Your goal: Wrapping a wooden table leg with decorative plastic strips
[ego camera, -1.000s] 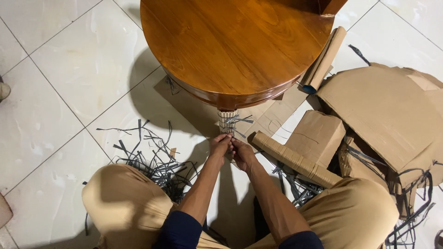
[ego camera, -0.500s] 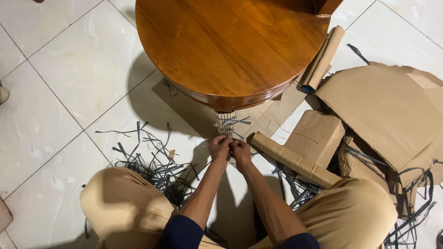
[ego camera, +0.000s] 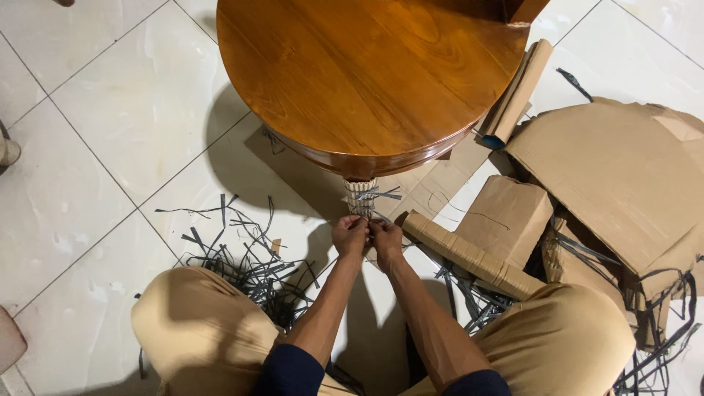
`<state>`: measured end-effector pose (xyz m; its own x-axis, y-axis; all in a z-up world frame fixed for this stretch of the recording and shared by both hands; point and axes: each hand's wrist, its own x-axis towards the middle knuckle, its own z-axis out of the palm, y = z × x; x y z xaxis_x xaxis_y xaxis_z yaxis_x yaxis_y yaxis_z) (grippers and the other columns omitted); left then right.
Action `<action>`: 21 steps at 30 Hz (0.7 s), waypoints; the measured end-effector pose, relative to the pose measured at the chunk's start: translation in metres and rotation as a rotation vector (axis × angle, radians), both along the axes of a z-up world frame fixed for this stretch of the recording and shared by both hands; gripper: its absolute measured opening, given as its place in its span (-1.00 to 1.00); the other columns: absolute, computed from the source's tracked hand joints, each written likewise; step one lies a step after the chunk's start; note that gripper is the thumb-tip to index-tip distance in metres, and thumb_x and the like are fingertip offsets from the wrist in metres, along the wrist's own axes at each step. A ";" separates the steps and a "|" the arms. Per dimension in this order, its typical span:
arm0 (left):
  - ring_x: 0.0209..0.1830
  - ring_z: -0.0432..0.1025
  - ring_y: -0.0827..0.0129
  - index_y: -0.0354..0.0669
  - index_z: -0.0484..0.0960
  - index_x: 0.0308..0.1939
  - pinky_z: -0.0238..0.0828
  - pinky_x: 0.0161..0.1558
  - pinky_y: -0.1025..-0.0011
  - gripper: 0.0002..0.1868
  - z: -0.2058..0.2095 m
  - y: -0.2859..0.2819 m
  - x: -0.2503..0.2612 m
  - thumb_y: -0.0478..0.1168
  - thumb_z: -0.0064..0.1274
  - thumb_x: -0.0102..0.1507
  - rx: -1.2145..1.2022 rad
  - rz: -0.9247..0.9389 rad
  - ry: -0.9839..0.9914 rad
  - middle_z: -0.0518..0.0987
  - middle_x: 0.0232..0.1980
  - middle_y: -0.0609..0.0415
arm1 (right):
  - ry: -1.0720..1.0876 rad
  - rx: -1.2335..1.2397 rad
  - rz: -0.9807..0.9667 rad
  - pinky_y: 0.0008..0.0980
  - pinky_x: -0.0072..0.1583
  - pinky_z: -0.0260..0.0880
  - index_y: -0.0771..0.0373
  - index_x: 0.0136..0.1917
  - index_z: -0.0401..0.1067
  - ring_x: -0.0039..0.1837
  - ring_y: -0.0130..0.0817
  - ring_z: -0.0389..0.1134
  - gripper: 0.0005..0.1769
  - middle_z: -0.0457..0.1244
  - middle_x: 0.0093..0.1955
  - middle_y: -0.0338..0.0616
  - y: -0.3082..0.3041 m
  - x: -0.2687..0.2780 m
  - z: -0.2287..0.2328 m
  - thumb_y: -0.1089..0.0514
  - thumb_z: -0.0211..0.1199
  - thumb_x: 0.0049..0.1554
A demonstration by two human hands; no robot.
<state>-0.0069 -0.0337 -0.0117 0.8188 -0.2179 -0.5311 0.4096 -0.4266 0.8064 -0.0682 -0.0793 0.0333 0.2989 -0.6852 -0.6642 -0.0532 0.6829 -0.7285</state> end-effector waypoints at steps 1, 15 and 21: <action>-0.37 0.56 0.33 0.05 0.69 -0.23 0.50 -0.30 0.37 -0.81 -0.001 0.000 0.000 -0.11 0.31 0.11 0.012 -0.002 -0.020 0.67 -0.35 0.13 | 0.016 -0.031 0.012 -0.39 -0.34 0.43 0.39 -0.20 0.47 -0.35 -0.35 0.36 -0.91 0.30 -0.34 -0.06 -0.001 0.002 0.008 0.32 0.24 0.14; -0.32 0.62 0.30 0.01 0.62 -0.25 0.47 -0.21 0.39 -0.86 0.027 0.006 -0.005 -0.17 0.22 0.13 0.005 -0.049 -0.247 0.72 -0.33 0.09 | -0.020 -0.121 0.000 -0.28 -0.11 0.50 0.27 -0.15 0.57 -0.20 -0.32 0.40 -0.86 0.36 -0.26 -0.12 -0.003 -0.001 -0.011 0.20 0.27 0.21; -0.11 0.54 -0.04 -0.01 0.70 -0.26 0.42 -0.04 0.08 -0.90 0.060 0.012 -0.015 -0.17 0.22 0.16 0.073 -0.114 -0.424 0.72 -0.24 -0.01 | -0.003 -0.188 0.016 -0.27 -0.04 0.52 0.29 -0.05 0.55 -0.12 -0.30 0.41 -0.91 0.37 -0.17 -0.10 -0.001 0.002 -0.017 0.31 0.24 0.20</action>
<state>-0.0220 -0.0214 0.0487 0.9406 -0.2932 -0.1713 -0.0033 -0.5121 0.8589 -0.0660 -0.0801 0.0161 0.3126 -0.7923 -0.5240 -0.0612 0.5337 -0.8434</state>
